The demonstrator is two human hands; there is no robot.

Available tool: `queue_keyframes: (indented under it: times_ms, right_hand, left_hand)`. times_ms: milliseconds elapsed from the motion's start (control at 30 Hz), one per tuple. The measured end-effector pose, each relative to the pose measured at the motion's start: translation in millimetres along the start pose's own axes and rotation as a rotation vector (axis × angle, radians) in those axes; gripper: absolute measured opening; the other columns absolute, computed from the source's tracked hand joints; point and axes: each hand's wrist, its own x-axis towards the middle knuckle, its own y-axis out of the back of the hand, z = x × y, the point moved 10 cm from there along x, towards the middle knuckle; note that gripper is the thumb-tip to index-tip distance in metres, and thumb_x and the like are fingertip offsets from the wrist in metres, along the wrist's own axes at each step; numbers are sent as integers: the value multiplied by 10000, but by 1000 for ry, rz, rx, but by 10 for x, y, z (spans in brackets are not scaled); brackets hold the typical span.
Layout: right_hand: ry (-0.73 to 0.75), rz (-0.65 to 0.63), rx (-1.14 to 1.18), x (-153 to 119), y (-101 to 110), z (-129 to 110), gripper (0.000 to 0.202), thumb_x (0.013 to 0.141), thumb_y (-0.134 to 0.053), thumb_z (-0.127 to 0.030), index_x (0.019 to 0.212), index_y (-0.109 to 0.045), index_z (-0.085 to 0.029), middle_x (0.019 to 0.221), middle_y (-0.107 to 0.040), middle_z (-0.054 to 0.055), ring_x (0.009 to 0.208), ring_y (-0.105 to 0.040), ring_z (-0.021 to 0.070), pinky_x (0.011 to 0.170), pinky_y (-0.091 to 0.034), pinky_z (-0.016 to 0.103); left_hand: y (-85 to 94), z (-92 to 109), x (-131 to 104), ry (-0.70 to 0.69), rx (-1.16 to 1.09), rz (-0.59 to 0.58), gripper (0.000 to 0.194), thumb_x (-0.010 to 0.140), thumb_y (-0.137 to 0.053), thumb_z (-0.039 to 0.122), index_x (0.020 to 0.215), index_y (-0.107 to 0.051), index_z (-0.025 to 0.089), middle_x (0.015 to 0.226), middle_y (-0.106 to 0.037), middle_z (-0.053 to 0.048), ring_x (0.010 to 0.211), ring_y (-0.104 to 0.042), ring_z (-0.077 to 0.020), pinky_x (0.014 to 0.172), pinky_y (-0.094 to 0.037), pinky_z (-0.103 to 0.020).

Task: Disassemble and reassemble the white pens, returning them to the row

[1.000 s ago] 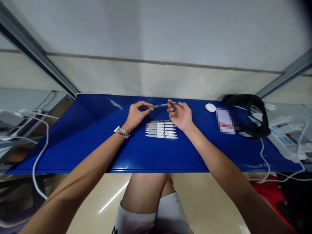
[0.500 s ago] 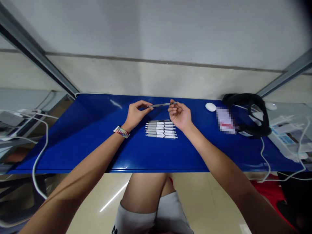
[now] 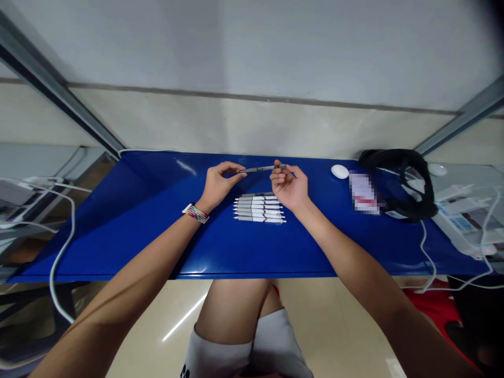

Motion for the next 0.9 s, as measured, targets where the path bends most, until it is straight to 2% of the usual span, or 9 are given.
queue_keyframes:
  times_ms: [67, 300, 433, 600, 700, 900]
  right_hand:
    - [-3, 3, 19, 2, 10, 10, 247, 869, -685, -378, 1030, -723, -195, 754, -614, 11, 653, -543, 138, 633, -571, 267]
    - [22, 12, -33, -3, 28, -3, 266, 886, -679, -418, 1050, -712, -211, 778, -628, 23, 692, -569, 162, 692, -595, 322]
    - [-23, 33, 72, -25, 11, 16, 293, 911, -637, -421, 1066, -721, -187, 797, -642, 35, 692, -571, 156, 656, -583, 297]
    - [-121, 87, 236, -56, -30, 81, 150, 908, -653, -286, 1009, -707, -189, 734, -607, 2, 610, -525, 118, 540, -526, 220]
    - [-145, 112, 330, -79, -45, 86, 170, 916, -642, -246, 1058, -708, -180, 747, -630, 6, 614, -545, 109, 530, -523, 196]
    - [-103, 105, 293, -109, -22, 15, 234, 929, -660, -319, 1111, -727, -187, 786, -669, 25, 680, -609, 136, 574, -572, 232]
  left_hand:
    - [3, -1, 0, -6, -2, 3, 236, 827, -891, 391, 985, -846, 221, 991, -823, -74, 936, -756, -238, 921, -606, -410]
    - [-5, -15, 2, 3, -4, -8, 243, 820, -892, 394, 987, -849, 222, 997, -825, -78, 958, -755, -248, 938, -608, -422]
    - [-2, 13, 5, 3, -6, -8, 239, 816, -894, 383, 980, -849, 215, 999, -826, -83, 954, -750, -245, 937, -607, -420]
    - [1, 11, 5, 7, -10, -4, 241, 823, -892, 384, 984, -850, 210, 1000, -826, -78, 941, -752, -231, 933, -600, -395]
    - [-7, 15, 5, 3, -8, -7, 245, 821, -894, 390, 983, -852, 210, 991, -826, -77, 936, -748, -233, 929, -592, -394]
    - [-28, 53, 5, 3, -13, -26, 231, 820, -893, 384, 965, -849, 209, 988, -830, -81, 936, -747, -241, 931, -587, -409]
